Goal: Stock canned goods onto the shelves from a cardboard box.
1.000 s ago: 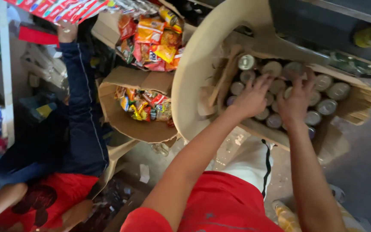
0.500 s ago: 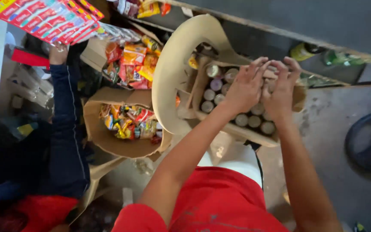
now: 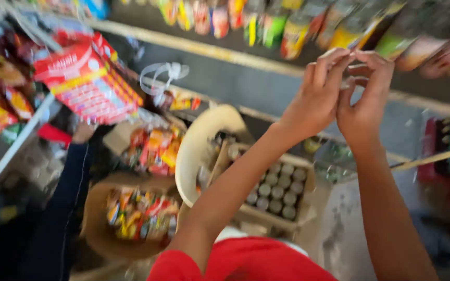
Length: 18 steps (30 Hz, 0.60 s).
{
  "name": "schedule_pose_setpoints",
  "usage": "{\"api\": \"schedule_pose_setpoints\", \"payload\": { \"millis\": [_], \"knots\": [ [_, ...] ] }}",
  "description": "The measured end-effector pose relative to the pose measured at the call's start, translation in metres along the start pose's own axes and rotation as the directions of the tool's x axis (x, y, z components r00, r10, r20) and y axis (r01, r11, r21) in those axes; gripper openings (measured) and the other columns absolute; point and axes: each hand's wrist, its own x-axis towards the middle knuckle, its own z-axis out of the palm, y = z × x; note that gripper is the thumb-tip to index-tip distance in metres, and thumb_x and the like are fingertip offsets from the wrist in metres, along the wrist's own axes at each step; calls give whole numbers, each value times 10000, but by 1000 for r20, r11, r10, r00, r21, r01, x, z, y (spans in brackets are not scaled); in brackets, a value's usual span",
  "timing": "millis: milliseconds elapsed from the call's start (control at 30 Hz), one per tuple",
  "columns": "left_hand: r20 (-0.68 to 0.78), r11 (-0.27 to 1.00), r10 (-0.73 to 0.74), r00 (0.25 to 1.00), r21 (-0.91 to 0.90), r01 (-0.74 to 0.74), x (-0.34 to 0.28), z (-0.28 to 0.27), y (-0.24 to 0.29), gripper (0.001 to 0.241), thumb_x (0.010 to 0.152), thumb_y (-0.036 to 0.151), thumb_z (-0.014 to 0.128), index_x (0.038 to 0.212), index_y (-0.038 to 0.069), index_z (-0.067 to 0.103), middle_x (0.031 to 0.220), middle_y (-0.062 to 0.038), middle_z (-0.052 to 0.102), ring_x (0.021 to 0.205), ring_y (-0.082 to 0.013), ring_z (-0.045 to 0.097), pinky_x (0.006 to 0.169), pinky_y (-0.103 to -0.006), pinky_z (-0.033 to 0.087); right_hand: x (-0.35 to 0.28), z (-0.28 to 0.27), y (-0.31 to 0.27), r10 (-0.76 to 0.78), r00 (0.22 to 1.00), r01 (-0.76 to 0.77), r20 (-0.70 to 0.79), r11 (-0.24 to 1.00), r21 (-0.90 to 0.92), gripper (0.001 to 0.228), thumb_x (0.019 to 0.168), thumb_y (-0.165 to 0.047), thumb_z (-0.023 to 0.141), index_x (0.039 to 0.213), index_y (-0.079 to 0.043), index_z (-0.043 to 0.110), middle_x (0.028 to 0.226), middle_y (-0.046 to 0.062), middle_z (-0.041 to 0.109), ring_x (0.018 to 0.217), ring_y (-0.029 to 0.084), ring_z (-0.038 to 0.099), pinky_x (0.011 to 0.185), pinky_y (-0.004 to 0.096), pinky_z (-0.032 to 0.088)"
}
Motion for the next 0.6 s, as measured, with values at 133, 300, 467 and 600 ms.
{"api": "schedule_pose_setpoints", "payload": {
  "millis": [133, 300, 467, 600],
  "knots": [
    [-108, 988, 157, 982, 24, -155, 73, -26, 45, 621, 997, 74, 642, 1553, 88, 368, 1528, -115, 364, 1313, -364, 461, 1147, -447, 411, 75, -41, -41, -170, 979, 172, -108, 985, 1, 481, 1019, 152, 524, 1450, -54, 473, 1426, 126, 467, 1145, 227, 586, 924, 297, 536],
    [-122, 958, 269, 956, 135, -252, 138, -37, 58, 732, 831, 29, 661, 1512, 106, 405, 1506, -132, 426, 1372, -380, 450, 1218, -448, 402, 152, -84, -69, -427, 901, 362, -78, 839, -406, 508, 948, 109, 630, 1402, -66, 485, 1405, 165, 456, 1325, 372, 471, 1068, 442, 464],
    [-157, 928, 337, 928, 220, -299, 162, -11, 38, 838, 768, 58, 700, 1527, 23, 347, 1483, -178, 430, 1416, -397, 415, 1261, -549, 290, 201, -93, -55, -485, 872, 400, -68, 785, -474, 640, 897, 49, 680, 1486, -69, 460, 1414, 216, 424, 1311, 427, 458, 1104, 508, 432],
    [-174, 926, 304, 937, 286, -247, 164, -8, 36, 845, 758, 29, 679, 1540, 29, 359, 1445, -168, 465, 1411, -364, 422, 1286, -555, 255, 203, -92, -54, -310, 949, 254, -57, 858, -447, 661, 917, -48, 741, 1512, -117, 459, 1371, 211, 497, 1160, 397, 593, 957, 483, 513]
  ]
}}
